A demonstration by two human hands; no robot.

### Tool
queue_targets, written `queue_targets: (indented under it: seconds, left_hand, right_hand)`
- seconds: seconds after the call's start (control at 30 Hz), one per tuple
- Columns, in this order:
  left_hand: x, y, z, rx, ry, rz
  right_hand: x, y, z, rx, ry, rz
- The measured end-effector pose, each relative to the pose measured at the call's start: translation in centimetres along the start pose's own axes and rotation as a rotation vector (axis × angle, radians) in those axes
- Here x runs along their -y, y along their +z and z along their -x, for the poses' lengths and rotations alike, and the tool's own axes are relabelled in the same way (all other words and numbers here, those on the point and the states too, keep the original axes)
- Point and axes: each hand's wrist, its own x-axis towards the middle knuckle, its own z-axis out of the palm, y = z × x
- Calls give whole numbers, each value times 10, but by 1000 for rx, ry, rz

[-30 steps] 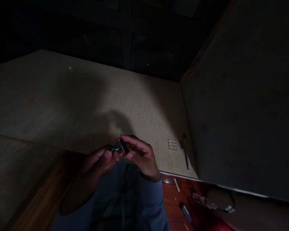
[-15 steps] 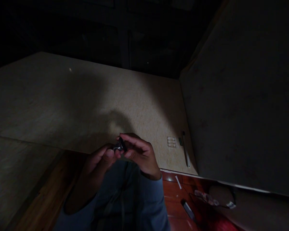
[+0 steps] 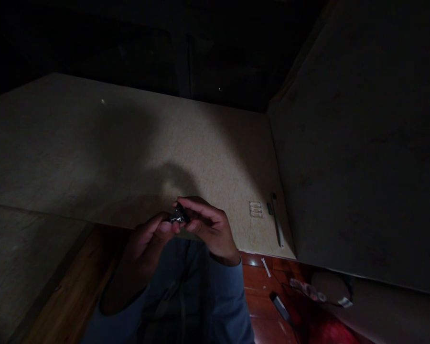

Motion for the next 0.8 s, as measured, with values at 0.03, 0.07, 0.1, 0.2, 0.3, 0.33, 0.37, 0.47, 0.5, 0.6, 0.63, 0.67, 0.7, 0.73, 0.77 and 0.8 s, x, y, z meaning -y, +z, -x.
queue_targets:
  seconds: [0.03,0.07,0.1,0.2,0.3,0.33,0.37,0.47,0.5,0.6,0.63,0.67,0.7,0.73,0.77,0.8]
  left_hand:
    - [1,-1,0,10,9,-13]
    - [2,-1,0,20,19,-25]
    - [3,-2,0,27,33,-36]
    - [4,-2,-1,31,62,-75]
    - [5,-3,-3,35,72,-85]
    - [5,-3,-3,40,72,-84]
    - [6,-3,-4,46,76,-84]
    - [7,-5,-3,61,98,-102]
    - [7,-5,-3,64,109,-108]
    - [6,-6,-4,76,138,-111]
    - [6,-7,-5,79,142,-109]
    - [6,-7,-5,78,143,-112]
    - [6,-7,-6,78,142,-118]
    - [6,-7,-6,79,143,-124]
    - [7,-7,-7,81,147,-129]
    - [8,-7,-7,84,155,-130]
  right_hand:
    - [0,0,0,0,2,0]
    - [0,-1,0,2,5,-1]
    - [0,-1,-1,4,8,-1]
    - [-1,-2,-1,3,8,1]
    - [-1,-4,-1,-3,5,18]
    - [-2,-4,-1,-3,5,24]
    - [-2,-4,-1,-3,6,29]
    - [-1,-5,-1,2,10,36]
    - [-1,-5,-1,1,11,39]
    - [-1,-5,-1,-2,7,51]
    - [-1,-6,0,-1,6,55]
    - [-1,-6,0,-3,5,58]
    - [-1,-6,0,-3,6,60]
    - [-1,-6,0,-3,7,62]
    - [-1,-6,0,-5,10,65]
    - [-1,-6,0,-7,11,69]
